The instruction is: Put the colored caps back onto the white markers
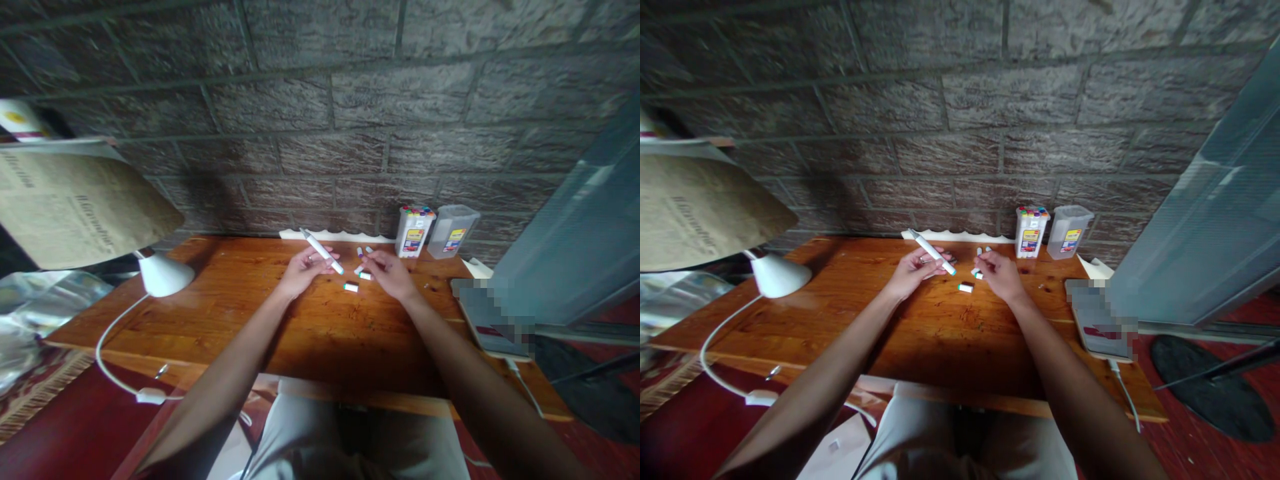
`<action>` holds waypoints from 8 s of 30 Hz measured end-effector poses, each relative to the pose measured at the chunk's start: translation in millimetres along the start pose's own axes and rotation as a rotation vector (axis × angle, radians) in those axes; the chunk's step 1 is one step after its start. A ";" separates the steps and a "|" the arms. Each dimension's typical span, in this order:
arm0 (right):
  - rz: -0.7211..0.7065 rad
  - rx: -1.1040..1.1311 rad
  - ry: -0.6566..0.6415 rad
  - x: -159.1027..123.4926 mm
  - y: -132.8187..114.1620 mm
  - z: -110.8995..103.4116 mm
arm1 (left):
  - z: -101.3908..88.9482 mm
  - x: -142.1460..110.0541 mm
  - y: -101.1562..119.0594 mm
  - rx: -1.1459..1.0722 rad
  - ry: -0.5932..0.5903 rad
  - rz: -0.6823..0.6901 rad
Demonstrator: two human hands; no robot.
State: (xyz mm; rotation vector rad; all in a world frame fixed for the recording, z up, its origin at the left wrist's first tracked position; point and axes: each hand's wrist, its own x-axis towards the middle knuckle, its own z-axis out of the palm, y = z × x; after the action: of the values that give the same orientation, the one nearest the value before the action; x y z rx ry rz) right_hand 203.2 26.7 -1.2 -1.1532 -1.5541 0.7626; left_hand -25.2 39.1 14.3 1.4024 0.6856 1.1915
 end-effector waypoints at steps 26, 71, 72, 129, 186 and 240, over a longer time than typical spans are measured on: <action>-0.205 -0.939 -0.105 28.6 34.6 -9.8 | 0.7 1.0 -27.5 0.405 -0.271 0.105; -0.225 0.154 0.096 -6.5 -39.7 -10.7 | 10.3 -5.1 -21.6 0.651 -0.388 0.143; -0.222 0.151 0.082 -6.7 -38.4 -10.6 | 10.7 -5.6 -21.5 0.649 -0.389 0.142; 0.165 0.328 0.045 -6.4 -19.0 10.8 | 24.8 -10.0 -20.9 0.685 -0.316 0.272; 0.113 0.664 0.017 -4.4 -34.8 5.6 | 11.9 1.5 -30.6 0.471 -0.055 0.094; 0.241 0.771 -0.067 -8.6 -31.9 5.9 | 22.7 -12.0 -25.3 0.987 -0.421 0.251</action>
State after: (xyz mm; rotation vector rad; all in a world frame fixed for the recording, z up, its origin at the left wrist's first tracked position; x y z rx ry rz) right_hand 188.4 8.2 22.5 -0.7345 -1.0118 1.4153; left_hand -2.7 25.4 -10.3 2.5313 0.8478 0.6770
